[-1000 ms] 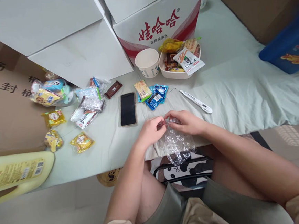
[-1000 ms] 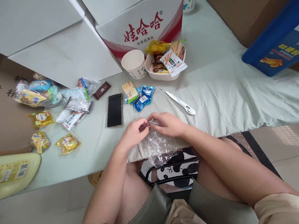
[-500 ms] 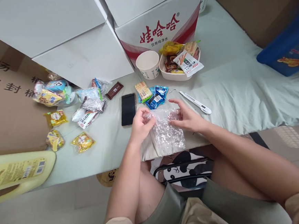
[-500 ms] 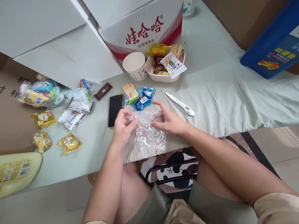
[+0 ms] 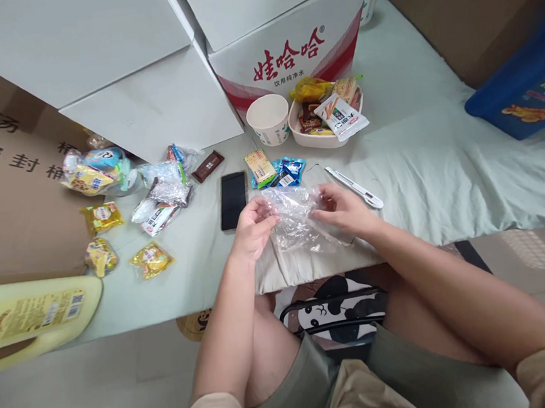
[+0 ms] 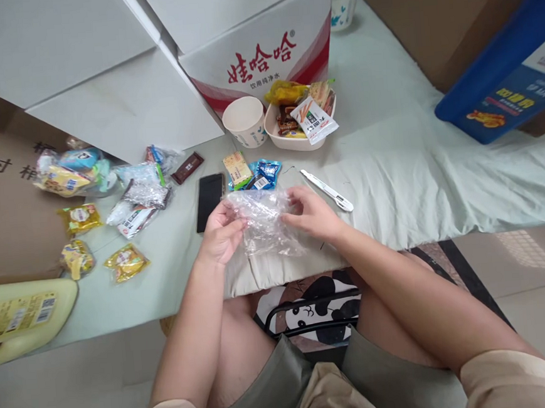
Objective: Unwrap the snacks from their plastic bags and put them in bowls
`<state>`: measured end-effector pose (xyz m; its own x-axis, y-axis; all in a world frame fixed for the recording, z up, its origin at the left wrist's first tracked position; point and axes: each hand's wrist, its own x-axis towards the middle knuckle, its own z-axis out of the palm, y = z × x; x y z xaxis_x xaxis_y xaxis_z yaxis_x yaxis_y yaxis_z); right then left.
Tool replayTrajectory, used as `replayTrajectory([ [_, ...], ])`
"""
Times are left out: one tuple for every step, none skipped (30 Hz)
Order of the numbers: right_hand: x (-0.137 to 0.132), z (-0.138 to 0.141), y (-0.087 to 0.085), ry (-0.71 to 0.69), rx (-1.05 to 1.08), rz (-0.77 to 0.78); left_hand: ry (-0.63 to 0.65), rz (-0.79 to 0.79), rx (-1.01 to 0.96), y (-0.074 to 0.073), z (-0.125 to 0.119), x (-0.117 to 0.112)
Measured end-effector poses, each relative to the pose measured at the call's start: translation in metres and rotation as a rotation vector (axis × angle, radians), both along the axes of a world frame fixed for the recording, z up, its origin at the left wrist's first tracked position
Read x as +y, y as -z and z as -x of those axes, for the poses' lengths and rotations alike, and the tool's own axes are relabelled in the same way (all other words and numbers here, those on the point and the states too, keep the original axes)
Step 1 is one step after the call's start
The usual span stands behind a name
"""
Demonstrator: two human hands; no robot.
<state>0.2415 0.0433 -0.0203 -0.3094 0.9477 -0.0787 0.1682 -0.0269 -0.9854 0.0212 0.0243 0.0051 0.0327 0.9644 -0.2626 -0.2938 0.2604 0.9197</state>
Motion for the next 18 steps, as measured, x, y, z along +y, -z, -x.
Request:
replayTrajectory([
  [0.000, 0.000, 0.000, -0.024, -0.026, -0.009, 0.018, -0.024, -0.013, -0.001, 0.002, -0.001],
  [0.000, 0.000, -0.001, -0.050, -0.029, -0.010, 0.046, -0.036, -0.027, -0.003, 0.004, -0.002],
  [0.000, 0.001, -0.003, -0.072, -0.012, -0.006, 0.073, -0.035, -0.042, -0.004, 0.005, -0.003],
  [-0.001, 0.001, -0.005, -0.088, 0.013, 0.007, 0.095, -0.023, -0.060, -0.006, 0.006, -0.004],
  [-0.002, 0.002, -0.006, -0.097, 0.033, 0.024, 0.116, -0.002, -0.075, -0.007, 0.007, -0.005],
  [-0.003, 0.003, -0.008, -0.102, 0.040, 0.038, 0.135, 0.026, -0.076, -0.007, 0.007, -0.005],
  [-0.004, 0.003, -0.010, -0.097, 0.037, 0.043, 0.152, 0.056, -0.053, -0.006, 0.007, -0.005],
  [-0.005, 0.004, -0.011, -0.088, 0.030, 0.042, 0.164, 0.087, -0.004, -0.005, 0.006, -0.005],
  [-0.005, 0.004, -0.012, -0.081, 0.026, 0.043, 0.174, 0.117, 0.063, -0.003, 0.006, -0.004],
  [-0.006, 0.004, -0.011, -0.078, 0.028, 0.049, 0.177, 0.141, 0.135, -0.001, 0.005, -0.003],
  [-0.006, 0.004, -0.011, -0.077, 0.040, 0.058, 0.169, 0.154, 0.199, 0.001, 0.004, -0.002],
  [-0.006, 0.003, -0.009, -0.079, 0.057, 0.068, 0.152, 0.157, 0.246, 0.002, 0.003, -0.001],
  [-0.006, 0.003, -0.008, -0.092, 0.076, 0.081, 0.137, 0.154, 0.272, 0.003, 0.003, -0.001],
  [-0.006, 0.002, -0.006, -0.113, 0.087, 0.091, 0.126, 0.149, 0.282, 0.004, 0.003, 0.000],
  [-0.006, 0.001, -0.005, -0.137, 0.090, 0.091, 0.123, 0.143, 0.284, 0.004, 0.004, -0.001],
  [-0.006, 0.001, -0.004, -0.157, 0.084, 0.080, 0.134, 0.140, 0.281, 0.003, 0.005, -0.001],
  [-0.006, 0.000, -0.003, -0.168, 0.067, 0.058, 0.164, 0.141, 0.271, 0.002, 0.006, -0.002],
  [-0.006, 0.000, -0.003, -0.165, 0.036, 0.024, 0.204, 0.145, 0.256, 0.000, 0.007, -0.003],
])
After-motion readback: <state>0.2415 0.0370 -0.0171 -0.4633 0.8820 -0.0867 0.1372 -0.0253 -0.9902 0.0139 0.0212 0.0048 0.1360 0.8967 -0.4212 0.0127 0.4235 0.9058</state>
